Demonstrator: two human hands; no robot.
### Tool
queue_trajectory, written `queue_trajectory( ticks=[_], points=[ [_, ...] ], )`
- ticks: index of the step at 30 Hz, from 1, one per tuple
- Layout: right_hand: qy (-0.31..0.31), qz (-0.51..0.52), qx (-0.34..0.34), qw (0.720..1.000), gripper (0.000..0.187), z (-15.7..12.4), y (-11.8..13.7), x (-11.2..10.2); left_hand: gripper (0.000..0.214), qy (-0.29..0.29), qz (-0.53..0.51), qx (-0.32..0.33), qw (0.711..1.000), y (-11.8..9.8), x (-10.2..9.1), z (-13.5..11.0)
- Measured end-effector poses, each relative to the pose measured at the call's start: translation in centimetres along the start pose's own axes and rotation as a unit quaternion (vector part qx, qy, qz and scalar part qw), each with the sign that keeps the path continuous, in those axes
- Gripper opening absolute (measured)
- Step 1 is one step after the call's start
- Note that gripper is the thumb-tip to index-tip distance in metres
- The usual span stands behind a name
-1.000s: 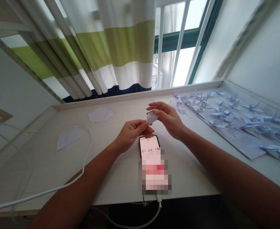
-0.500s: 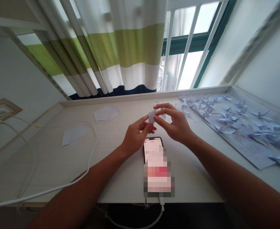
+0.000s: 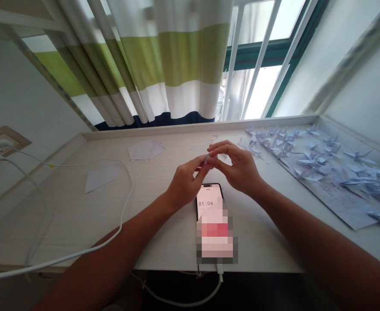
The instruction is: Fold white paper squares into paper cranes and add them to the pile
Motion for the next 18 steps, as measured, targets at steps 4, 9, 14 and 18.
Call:
queue_trajectory(
  ticks=[4,9,14,18],
  points=[
    [0.014,-0.003,-0.006,1.0,0.005,0.0,0.1,-0.1,0.027,0.028,-0.029,-0.017,0.999,0.5,0.1,0.0],
    [0.027,-0.03,-0.001,0.999,0.006,0.1,0.2,-0.2,0.026,0.027,-0.072,-0.044,0.996,1.6,0.2,0.0],
    [0.026,-0.023,-0.001,0.999,0.007,0.1,0.2,-0.2,0.024,0.025,-0.085,-0.045,0.995,1.7,0.2,0.0],
    [0.012,0.011,0.037,0.999,0.013,0.0,-0.4,-0.2,0.024,0.032,-0.093,-0.054,0.994,1.6,0.3,0.0]
  ],
)
Point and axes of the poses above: each hand's wrist, its own z-axis towards the middle knuckle, its own x-axis out of the palm, y = z × x, the point moved 3 cm from there along z, towards the middle knuckle, and after that the axes turned 7 degrees about y, right-handed, at the moved point
